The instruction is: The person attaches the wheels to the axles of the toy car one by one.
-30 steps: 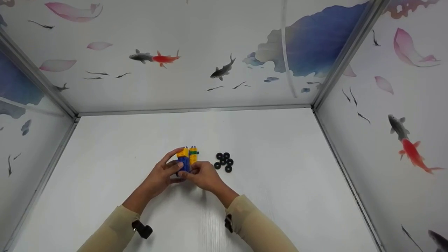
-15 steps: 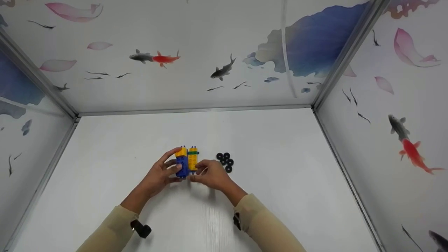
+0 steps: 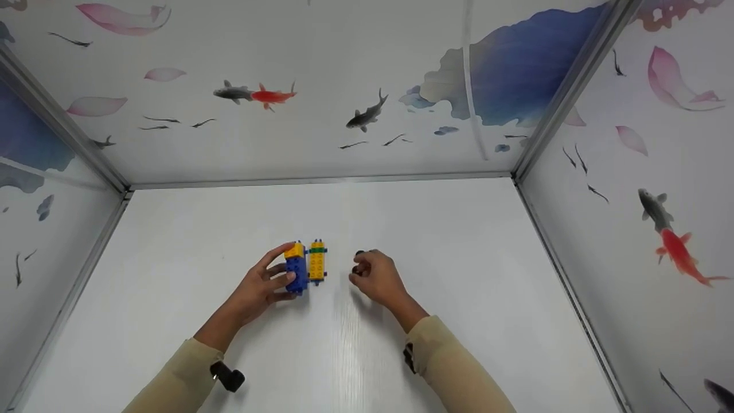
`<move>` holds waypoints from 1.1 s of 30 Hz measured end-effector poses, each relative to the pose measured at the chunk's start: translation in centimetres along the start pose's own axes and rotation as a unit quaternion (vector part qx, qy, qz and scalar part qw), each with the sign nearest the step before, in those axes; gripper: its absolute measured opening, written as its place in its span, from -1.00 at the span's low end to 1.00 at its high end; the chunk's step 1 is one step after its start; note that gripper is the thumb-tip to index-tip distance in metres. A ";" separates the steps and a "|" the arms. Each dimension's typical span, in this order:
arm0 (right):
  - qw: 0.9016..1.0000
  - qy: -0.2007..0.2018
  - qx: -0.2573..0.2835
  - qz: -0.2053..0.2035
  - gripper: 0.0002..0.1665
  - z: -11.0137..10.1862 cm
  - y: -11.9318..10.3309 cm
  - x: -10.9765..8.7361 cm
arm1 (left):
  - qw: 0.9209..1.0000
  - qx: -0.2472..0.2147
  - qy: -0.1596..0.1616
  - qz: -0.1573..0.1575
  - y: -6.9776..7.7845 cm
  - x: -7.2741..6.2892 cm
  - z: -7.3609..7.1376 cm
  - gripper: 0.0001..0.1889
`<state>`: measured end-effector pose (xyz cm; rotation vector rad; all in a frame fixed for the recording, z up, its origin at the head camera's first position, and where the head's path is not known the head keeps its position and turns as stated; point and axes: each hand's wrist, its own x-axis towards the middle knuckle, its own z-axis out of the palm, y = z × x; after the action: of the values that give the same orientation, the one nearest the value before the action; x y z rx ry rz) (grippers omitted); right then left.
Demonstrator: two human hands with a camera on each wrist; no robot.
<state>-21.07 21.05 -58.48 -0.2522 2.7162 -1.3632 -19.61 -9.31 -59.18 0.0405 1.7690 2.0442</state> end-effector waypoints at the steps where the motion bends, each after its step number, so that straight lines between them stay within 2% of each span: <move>1: 1.000 0.006 -0.004 -0.004 -0.60 -0.2 0.4 0.0 | 1.000 -0.001 -0.001 0.000 0.0 0.0 0.0 -0.21; 6: 0.999 0.036 -0.031 -0.018 -0.67 -0.7 1.8 0.2 | 1.000 -0.012 -0.002 -0.003 -0.2 -0.1 -0.1 -0.19; 11: 0.997 0.055 -0.055 -0.012 -0.66 -0.9 2.8 0.3 | 1.000 -0.018 -0.004 -0.004 -0.3 -0.2 -0.2 -0.18; 21: 0.992 0.058 -0.112 -0.020 -0.59 -1.2 3.8 0.3 | 1.000 -0.016 -0.002 -0.008 -0.5 -0.3 -0.3 -0.17; 26: 0.989 0.048 -0.136 -0.012 -0.65 -1.3 4.2 0.2 | 1.000 -0.017 -0.004 -0.007 -0.7 -0.3 -0.3 -0.18; 33: 0.986 0.057 -0.153 -0.017 -0.72 -1.4 4.4 0.1 | 0.999 -0.042 -0.004 -0.008 -0.8 0.0 -0.3 -0.14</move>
<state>-21.84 24.75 -61.14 -0.2500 3.0254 -0.9881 -19.43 -9.52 -59.97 0.0095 1.6707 2.1017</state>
